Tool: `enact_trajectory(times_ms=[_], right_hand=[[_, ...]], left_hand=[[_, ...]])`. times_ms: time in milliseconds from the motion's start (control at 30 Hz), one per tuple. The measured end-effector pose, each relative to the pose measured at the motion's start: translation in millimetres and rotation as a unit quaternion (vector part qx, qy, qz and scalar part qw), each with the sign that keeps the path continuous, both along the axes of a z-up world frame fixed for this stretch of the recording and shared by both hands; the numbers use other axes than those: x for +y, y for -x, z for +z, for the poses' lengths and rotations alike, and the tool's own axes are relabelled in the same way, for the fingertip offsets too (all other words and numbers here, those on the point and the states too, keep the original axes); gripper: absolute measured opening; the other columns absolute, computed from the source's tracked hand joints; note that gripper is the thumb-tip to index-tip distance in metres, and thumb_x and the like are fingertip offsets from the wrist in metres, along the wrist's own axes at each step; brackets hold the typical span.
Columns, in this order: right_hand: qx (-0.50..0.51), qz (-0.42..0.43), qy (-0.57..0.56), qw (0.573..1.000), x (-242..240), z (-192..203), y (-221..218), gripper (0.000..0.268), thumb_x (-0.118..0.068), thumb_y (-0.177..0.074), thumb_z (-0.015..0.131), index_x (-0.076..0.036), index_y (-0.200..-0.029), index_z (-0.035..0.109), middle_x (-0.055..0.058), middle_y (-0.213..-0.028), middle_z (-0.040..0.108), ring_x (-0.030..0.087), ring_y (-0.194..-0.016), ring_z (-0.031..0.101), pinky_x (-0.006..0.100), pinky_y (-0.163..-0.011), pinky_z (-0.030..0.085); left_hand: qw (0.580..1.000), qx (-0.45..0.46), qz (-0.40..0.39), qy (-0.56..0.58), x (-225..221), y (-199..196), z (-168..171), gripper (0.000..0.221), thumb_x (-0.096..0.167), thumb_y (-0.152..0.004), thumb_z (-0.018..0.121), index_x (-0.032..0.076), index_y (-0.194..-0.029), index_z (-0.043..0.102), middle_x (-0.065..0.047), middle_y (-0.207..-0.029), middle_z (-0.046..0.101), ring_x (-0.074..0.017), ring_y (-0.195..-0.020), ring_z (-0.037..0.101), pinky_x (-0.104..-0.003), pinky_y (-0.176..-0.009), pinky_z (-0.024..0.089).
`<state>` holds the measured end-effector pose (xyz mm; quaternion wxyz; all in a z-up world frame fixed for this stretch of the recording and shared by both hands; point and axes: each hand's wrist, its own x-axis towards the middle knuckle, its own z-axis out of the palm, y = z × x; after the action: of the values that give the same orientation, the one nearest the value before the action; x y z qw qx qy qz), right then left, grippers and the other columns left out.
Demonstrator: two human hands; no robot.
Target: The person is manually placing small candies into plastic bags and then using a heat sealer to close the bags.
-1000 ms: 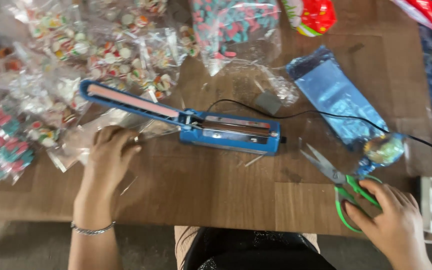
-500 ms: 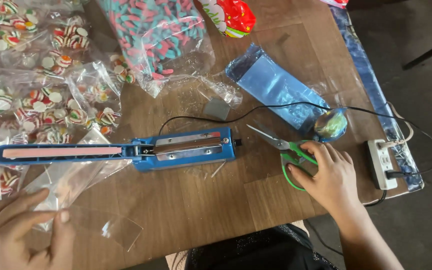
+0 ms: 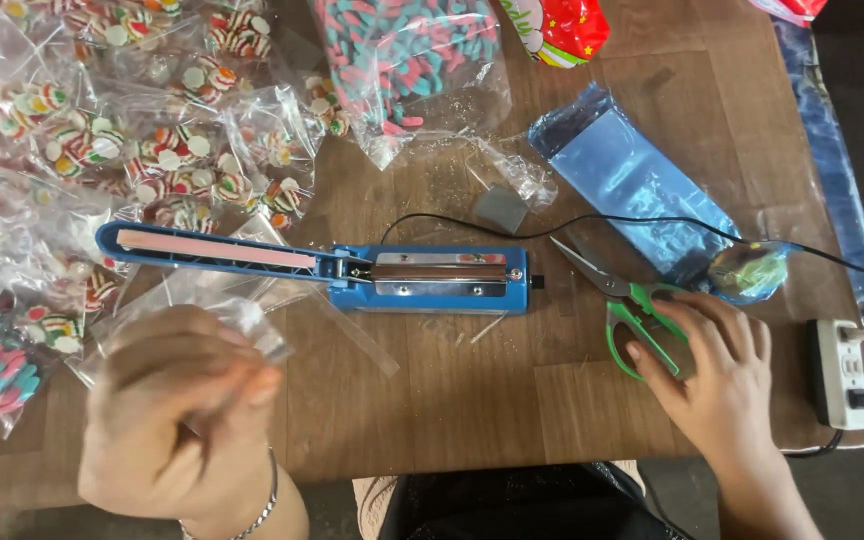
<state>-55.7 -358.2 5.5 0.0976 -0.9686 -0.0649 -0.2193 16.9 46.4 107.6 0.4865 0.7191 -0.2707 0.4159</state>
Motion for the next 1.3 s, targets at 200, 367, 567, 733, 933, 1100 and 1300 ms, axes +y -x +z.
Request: enact_trajectory(times_ms=[200, 367, 567, 733, 933, 1100, 1300], right_hand=[[-0.001, 0.181, -0.127, 0.975, 49.1, 69.5, -28.0, 0.059, -0.046, -0.085, 0.077, -0.009, -0.129, 0.063, 0.011, -0.136, 0.065, 0.028, -0.126, 0.062, 0.043, -0.104, 0.042], [0.010, 0.296, -0.181, 0.938, 110.5, 97.3, -88.5, 0.088, -0.060, -0.085, 0.073, -0.003, -0.147, 0.047, 0.014, -0.152, 0.054, 0.034, -0.141, 0.053, 0.053, -0.116, 0.043], [0.097, 0.316, -0.426, 0.842, 124.9, 111.9, -120.8, 0.010, -0.022, -0.100, 0.067, -0.013, -0.096, 0.068, -0.001, -0.087, 0.070, 0.013, -0.082, 0.069, 0.027, -0.076, 0.054], [0.139, 0.290, -0.404, 0.856, 103.0, 110.1, -136.3, 0.014, -0.021, -0.102, 0.064, -0.009, -0.100, 0.070, 0.000, -0.091, 0.073, 0.011, -0.084, 0.068, 0.025, -0.076, 0.053], [0.115, 0.325, -0.407, 0.846, 99.3, 133.6, -146.4, 0.042, -0.032, -0.099, 0.063, -0.002, -0.129, 0.061, 0.010, -0.129, 0.067, 0.022, -0.122, 0.066, 0.034, -0.104, 0.051], [0.076, 0.306, -0.384, 0.868, 101.8, 145.1, -157.9, 0.038, -0.029, -0.102, 0.064, -0.008, -0.134, 0.060, 0.007, -0.126, 0.069, 0.020, -0.120, 0.067, 0.034, -0.106, 0.054], [0.007, 0.303, -0.357, 0.884, 110.8, 132.6, -163.2, 0.021, -0.029, -0.102, 0.066, -0.015, -0.116, 0.073, 0.005, -0.134, 0.063, 0.023, -0.131, 0.055, 0.041, -0.114, 0.044]], left_hand=[[0.993, 0.060, -0.104, -0.009, -59.6, -24.2, 33.2, 0.015, 0.007, -0.094, 0.075, 0.010, -0.102, 0.062, -0.001, -0.071, 0.051, -0.0134, -0.062, 0.044, -0.031, -0.062, 0.038], [0.952, 0.152, -0.233, 0.129, -103.3, -44.8, 42.3, 0.012, 0.006, -0.103, 0.070, 0.010, -0.108, 0.060, 0.003, -0.075, 0.053, -0.0045, -0.061, 0.038, -0.019, -0.060, 0.037], [0.933, 0.238, -0.211, 0.166, -108.7, -55.1, 31.9, 0.013, 0.011, -0.097, 0.075, 0.009, -0.102, 0.063, -0.003, -0.092, 0.065, -0.0076, -0.080, 0.061, -0.020, -0.077, 0.051], [0.943, 0.276, -0.170, 0.071, -95.6, -77.5, 23.8, 0.011, 0.012, -0.095, 0.076, 0.005, -0.102, 0.072, -0.007, -0.098, 0.074, -0.0111, -0.087, 0.069, -0.019, -0.073, 0.055], [0.975, 0.194, -0.096, -0.044, -104.7, -82.8, 26.1, 0.006, 0.014, -0.098, 0.072, 0.008, -0.099, 0.071, -0.002, -0.092, 0.074, -0.0146, -0.085, 0.063, -0.028, -0.083, 0.052], [0.975, 0.192, -0.109, -0.036, -104.3, -83.1, 27.4, 0.006, 0.012, -0.099, 0.070, 0.007, -0.098, 0.068, -0.003, -0.091, 0.071, -0.0160, -0.084, 0.063, -0.028, -0.080, 0.053], [0.975, 0.203, -0.085, -0.026, -101.3, -84.4, 26.2, 0.005, 0.011, -0.099, 0.070, 0.009, -0.095, 0.068, -0.001, -0.087, 0.069, -0.0144, -0.082, 0.061, -0.028, -0.079, 0.051]])
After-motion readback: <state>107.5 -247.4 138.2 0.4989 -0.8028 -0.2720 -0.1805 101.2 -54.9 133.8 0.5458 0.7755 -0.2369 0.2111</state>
